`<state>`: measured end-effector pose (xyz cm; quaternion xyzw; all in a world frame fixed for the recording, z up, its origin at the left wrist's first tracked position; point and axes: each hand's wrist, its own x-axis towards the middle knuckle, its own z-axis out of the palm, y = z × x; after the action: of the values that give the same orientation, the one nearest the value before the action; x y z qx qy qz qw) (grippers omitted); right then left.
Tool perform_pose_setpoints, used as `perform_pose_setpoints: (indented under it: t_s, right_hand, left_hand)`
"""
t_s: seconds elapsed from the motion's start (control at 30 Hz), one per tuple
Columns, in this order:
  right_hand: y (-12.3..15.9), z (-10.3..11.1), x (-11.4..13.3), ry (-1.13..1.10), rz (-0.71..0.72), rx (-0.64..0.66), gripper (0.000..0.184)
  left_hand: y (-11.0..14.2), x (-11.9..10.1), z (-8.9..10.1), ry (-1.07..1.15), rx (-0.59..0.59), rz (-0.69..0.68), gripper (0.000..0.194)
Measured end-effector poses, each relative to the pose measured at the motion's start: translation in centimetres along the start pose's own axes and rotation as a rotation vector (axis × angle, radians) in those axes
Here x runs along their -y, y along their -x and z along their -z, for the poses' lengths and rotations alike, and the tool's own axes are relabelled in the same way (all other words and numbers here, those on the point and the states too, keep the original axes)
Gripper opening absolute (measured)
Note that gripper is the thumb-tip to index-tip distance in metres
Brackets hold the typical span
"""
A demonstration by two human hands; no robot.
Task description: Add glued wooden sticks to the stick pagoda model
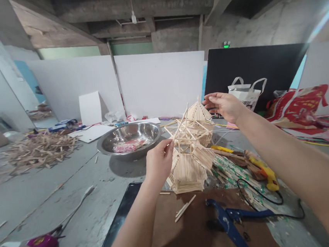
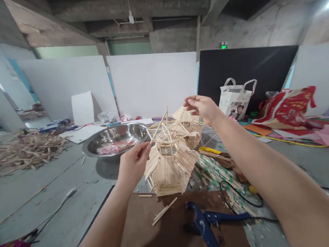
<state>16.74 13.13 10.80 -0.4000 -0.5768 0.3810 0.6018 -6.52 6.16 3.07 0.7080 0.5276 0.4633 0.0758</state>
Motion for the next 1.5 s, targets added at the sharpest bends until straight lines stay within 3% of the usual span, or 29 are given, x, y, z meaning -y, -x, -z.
perform_pose_setpoints:
  t_s: [0.33, 0.73, 1.07, 1.5]
  right_hand:
    - [0.6, 0.4, -0.5, 0.065, 0.005, -0.021, 0.007]
    - [1.5, -3.9, -0.3, 0.193, -0.008, 0.092, 0.012]
    - [1.1, -5.0, -1.0, 0.111, -0.037, 0.2, 0.012]
    - [1.3, -5.9, -0.8, 0.006, -0.003, 0.197, 0.009]
  left_hand:
    - [0.0, -0.1, -0.1, -0.023, -0.003, 0.002, 0.027]
    - [-0.1, 0.0, -0.1, 0.157, 0.033, 0.077, 0.031]
    - [-0.3, 0.4, -0.6, 0.305, 0.054, 0.131, 0.032]
    - [-0.4, 0.6, -1.0, 0.347, 0.053, 0.126, 0.032]
